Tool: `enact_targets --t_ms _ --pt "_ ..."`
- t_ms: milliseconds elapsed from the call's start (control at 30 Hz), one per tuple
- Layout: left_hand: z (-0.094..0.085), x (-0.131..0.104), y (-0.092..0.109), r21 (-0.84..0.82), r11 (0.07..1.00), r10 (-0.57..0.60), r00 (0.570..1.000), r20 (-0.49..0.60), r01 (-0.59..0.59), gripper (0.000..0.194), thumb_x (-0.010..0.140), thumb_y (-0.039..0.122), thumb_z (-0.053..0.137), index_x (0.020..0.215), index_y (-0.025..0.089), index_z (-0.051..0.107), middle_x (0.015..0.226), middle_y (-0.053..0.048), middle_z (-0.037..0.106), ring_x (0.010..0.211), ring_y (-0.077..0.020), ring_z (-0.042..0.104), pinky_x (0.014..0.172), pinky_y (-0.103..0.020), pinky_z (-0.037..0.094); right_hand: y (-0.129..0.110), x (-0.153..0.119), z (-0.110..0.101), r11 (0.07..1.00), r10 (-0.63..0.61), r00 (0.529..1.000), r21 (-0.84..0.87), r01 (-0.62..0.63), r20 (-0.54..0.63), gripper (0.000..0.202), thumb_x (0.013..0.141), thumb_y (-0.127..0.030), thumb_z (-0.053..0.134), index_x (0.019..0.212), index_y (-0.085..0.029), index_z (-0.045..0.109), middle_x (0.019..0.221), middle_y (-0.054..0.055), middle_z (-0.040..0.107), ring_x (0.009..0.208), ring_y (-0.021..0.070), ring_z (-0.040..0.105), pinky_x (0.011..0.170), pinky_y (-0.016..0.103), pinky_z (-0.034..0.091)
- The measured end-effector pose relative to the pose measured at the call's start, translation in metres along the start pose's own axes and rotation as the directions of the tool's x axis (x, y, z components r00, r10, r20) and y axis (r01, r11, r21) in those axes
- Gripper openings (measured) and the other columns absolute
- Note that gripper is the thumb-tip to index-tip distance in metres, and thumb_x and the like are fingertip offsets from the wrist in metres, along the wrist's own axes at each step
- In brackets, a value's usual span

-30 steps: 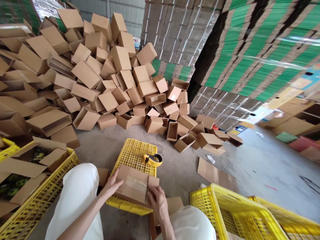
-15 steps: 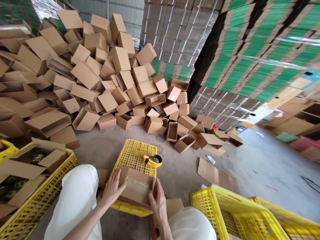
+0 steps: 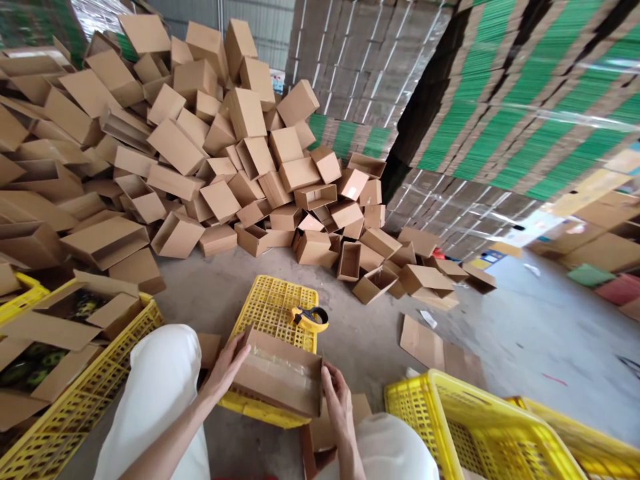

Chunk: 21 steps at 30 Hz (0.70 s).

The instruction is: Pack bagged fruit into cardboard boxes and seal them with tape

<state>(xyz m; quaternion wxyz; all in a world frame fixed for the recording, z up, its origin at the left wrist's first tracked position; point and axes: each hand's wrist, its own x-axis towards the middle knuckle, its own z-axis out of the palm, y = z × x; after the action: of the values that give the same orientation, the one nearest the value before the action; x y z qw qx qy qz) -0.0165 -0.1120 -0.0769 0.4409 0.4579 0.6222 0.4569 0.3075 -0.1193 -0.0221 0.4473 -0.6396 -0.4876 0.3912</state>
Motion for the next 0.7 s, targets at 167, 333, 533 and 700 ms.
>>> enact_targets --t_ms 167,333,533,700 --pt "0.018 -0.01 -0.01 0.366 0.929 0.072 0.996 -0.047 -0.049 0.079 0.096 0.067 0.053 0.163 0.026 0.046 0.17 -0.014 0.045 0.156 -0.04 0.042 0.13 -0.059 0.029 0.01 0.0 0.005 0.982 -0.145 0.989 -0.115 0.147 0.028 0.062 0.089 -0.073 0.064 0.121 -0.021 0.076 0.116 0.013 0.077 0.103 0.0311 0.075 0.093 0.044 0.062" --pt "0.024 -0.014 -0.01 0.447 0.891 0.113 0.992 -0.057 -0.076 0.082 0.096 0.067 0.053 0.164 0.022 0.044 0.17 -0.016 0.044 0.153 -0.0425 0.045 0.127 -0.06 0.035 0.028 0.002 0.011 0.923 -0.256 0.964 -0.275 0.268 0.08 0.061 0.095 -0.071 0.058 0.129 -0.023 0.074 0.119 0.014 0.071 0.108 0.0304 0.071 0.1 0.047 0.059" --pt "0.004 0.003 -0.006 0.154 0.988 -0.003 1.0 -0.02 0.006 0.071 0.102 0.064 0.042 0.158 0.021 0.052 0.165 -0.013 0.053 0.156 -0.0301 0.045 0.131 -0.047 0.03 0.05 -0.004 0.031 0.792 -0.413 0.896 -0.423 0.441 0.162 0.061 0.097 -0.059 0.063 0.149 -0.026 0.063 0.158 0.016 0.055 0.147 0.0389 0.049 0.119 0.061 0.045" --pt "-0.003 0.001 -0.007 0.315 0.943 0.1 0.994 0.044 -0.109 0.07 0.096 0.06 0.057 0.156 0.024 0.054 0.164 -0.013 0.053 0.155 -0.0324 0.045 0.132 -0.05 0.027 0.05 -0.007 0.039 0.838 -0.326 0.885 -0.333 0.433 0.332 0.074 0.093 -0.043 0.063 0.164 -0.025 0.046 0.177 0.011 0.03 0.167 0.0369 0.014 0.13 0.063 0.028"
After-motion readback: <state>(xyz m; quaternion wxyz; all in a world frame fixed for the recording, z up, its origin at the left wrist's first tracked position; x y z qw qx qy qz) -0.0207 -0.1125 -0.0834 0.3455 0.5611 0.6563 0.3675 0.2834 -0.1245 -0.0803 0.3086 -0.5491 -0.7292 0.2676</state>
